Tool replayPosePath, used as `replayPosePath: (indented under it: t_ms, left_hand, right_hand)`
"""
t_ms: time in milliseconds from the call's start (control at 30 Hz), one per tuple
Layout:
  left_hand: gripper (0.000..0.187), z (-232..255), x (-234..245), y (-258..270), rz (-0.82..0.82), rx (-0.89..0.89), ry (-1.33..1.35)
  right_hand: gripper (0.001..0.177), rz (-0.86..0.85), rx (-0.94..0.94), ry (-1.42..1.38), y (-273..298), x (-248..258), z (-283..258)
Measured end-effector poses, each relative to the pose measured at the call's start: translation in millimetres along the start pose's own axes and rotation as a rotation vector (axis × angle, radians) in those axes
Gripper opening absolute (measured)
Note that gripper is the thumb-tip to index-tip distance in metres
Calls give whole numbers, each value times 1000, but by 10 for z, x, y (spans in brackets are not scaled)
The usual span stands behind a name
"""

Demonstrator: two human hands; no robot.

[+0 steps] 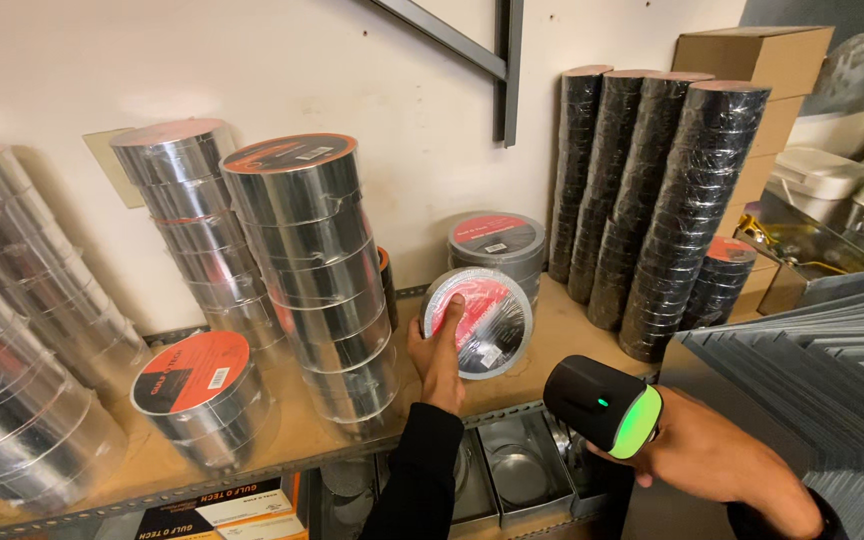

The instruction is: The person uses a handheld barcode scanner to scan the labels on rolls of duct tape and aluminum foil tape before placing the items into a wire basket.

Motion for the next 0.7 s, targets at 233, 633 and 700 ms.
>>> replayPosePath:
  t_ms: [233, 633, 700]
  left_hand:
    - [99, 0, 7, -2, -19, -2, -15]
    - [96, -101, 17, -97, -8, -4, -1]
    - [58, -195, 27, -214, 1, -101, 1]
  right_hand:
    - [22, -55, 73, 10, -11, 0, -16]
    - [3, -96, 20, -125, -9, -24, 13]
    - [9, -122, 92, -116, -43, -40, 53]
Point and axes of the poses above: each hand's wrist, its own y-axis away from the middle knuckle, its own x-axis out of the back of the hand, z = x × y, the point moved 2 cm from there along -y, towards the middle knuckle, and after that the axes turned 1 degree about z, right-handed, at the moved point
